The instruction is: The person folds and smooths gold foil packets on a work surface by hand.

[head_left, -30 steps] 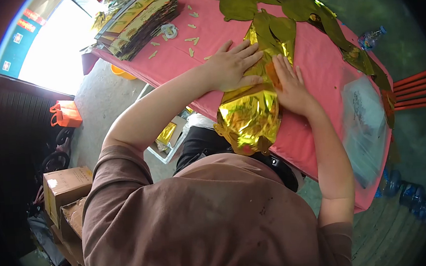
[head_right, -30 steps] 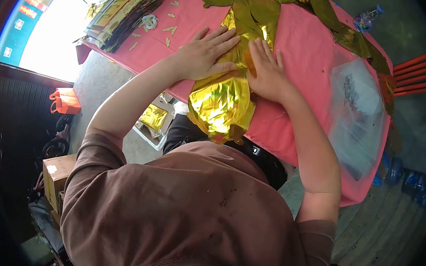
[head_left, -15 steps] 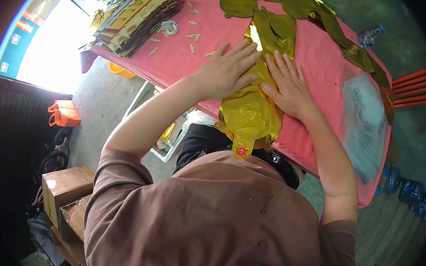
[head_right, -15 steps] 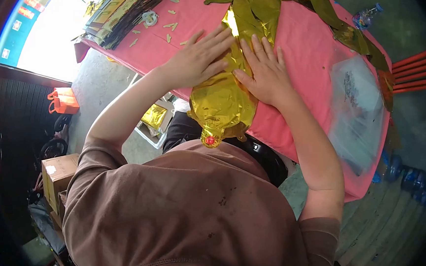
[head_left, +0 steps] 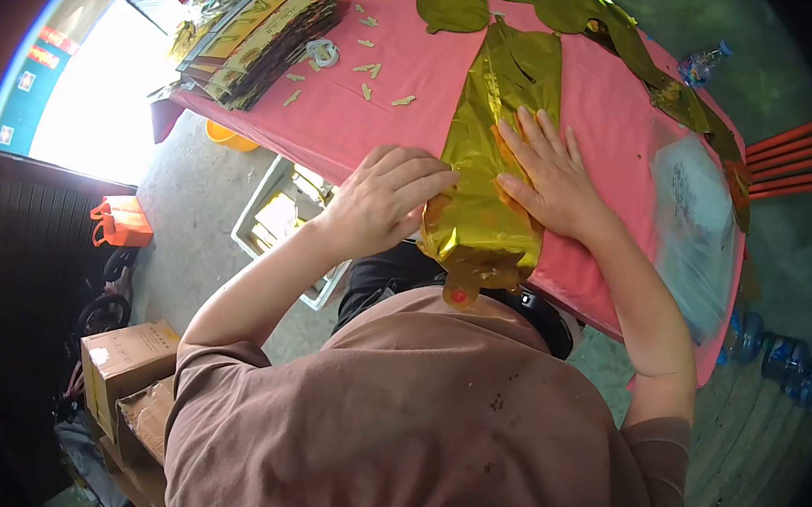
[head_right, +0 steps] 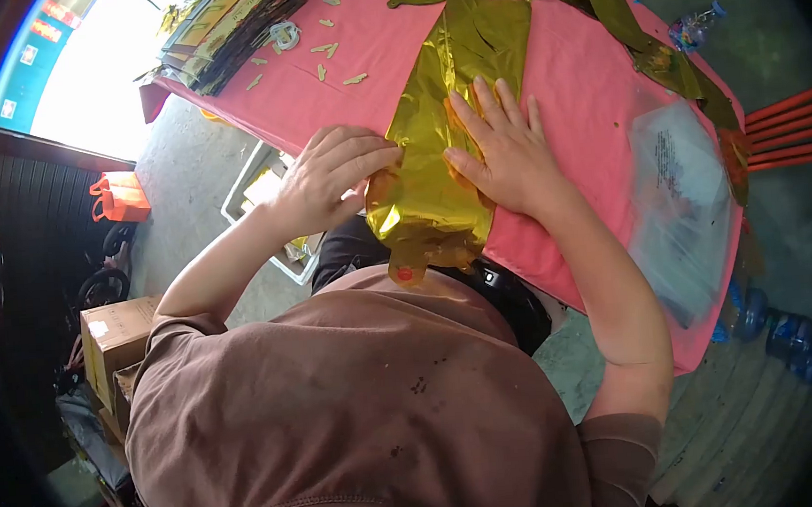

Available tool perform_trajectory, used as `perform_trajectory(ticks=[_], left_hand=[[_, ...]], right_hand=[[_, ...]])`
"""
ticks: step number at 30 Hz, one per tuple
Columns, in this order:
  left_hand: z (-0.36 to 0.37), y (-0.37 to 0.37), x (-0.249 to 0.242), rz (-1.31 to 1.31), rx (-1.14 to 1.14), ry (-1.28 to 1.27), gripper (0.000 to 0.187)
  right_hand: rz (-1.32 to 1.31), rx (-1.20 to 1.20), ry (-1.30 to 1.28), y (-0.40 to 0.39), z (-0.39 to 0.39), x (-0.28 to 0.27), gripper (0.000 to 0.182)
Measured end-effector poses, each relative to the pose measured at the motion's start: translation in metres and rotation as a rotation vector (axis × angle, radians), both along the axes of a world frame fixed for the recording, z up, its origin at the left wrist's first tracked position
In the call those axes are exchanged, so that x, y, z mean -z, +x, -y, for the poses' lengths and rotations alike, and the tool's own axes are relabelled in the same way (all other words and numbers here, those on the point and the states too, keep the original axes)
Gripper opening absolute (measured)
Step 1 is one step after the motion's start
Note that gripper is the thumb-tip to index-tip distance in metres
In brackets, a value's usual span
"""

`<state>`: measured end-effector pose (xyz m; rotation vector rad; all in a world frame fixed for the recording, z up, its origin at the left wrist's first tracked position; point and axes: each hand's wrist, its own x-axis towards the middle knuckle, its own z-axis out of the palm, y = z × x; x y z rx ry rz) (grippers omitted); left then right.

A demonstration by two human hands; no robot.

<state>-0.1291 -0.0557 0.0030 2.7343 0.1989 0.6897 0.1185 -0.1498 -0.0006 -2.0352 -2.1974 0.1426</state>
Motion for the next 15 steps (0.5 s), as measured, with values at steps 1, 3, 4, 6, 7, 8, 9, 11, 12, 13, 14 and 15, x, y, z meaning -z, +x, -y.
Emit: perform_trajectory(ticks=[1,3,4,6,7,8,9,11,12,13,14,15], left_hand=[[0.001,0.003,0.000,0.053,0.009,-0.022,0.044],[0.002,0.007,-0.002,0.087,0.041,-0.071,0.044],[0.000,0.008,-0.004,0.091,0.051,-0.081,0.044],[-0.008,0.011,-0.007,0.090,0.072,-0.079,0.041],[-0.012,0.011,-0.009,0.088,0.075,-0.079,0.041],[-0.016,0.012,-0.011,0.081,0.089,-0.088,0.040],[-0.019,0.013,-0.014,0.076,0.102,-0.096,0.039],[-0.023,0.018,-0.017,0.070,0.099,-0.103,0.035],[-0.026,0.022,-0.016,0.066,0.117,-0.021,0.034],[-0.028,0.026,-0.015,0.062,0.134,0.064,0.033],[-0.030,0.032,-0.015,0.064,0.137,0.068,0.033],[-0.032,0.038,-0.014,0.062,0.159,0.098,0.032]], right_hand=[[-0.003,-0.003,-0.008,0.000,0.002,-0.001,0.063],[0.000,0.001,-0.011,-0.002,0.005,-0.002,0.063],[-0.001,0.000,-0.012,-0.002,0.007,-0.002,0.063],[-0.001,-0.003,0.007,-0.001,0.008,0.002,0.064],[0.001,-0.012,0.030,-0.001,0.008,0.003,0.065],[-0.001,-0.008,0.030,-0.001,0.008,0.003,0.065],[-0.001,-0.008,0.034,-0.001,0.008,0.004,0.065],[-0.001,-0.008,0.039,-0.002,0.008,0.003,0.065],[0.001,-0.001,0.014,-0.002,0.009,0.000,0.064],[0.003,0.006,-0.009,-0.003,0.009,-0.001,0.064],[0.006,0.009,-0.004,-0.003,0.008,-0.002,0.064],[-0.001,0.008,-0.008,-0.003,0.008,-0.002,0.064]])
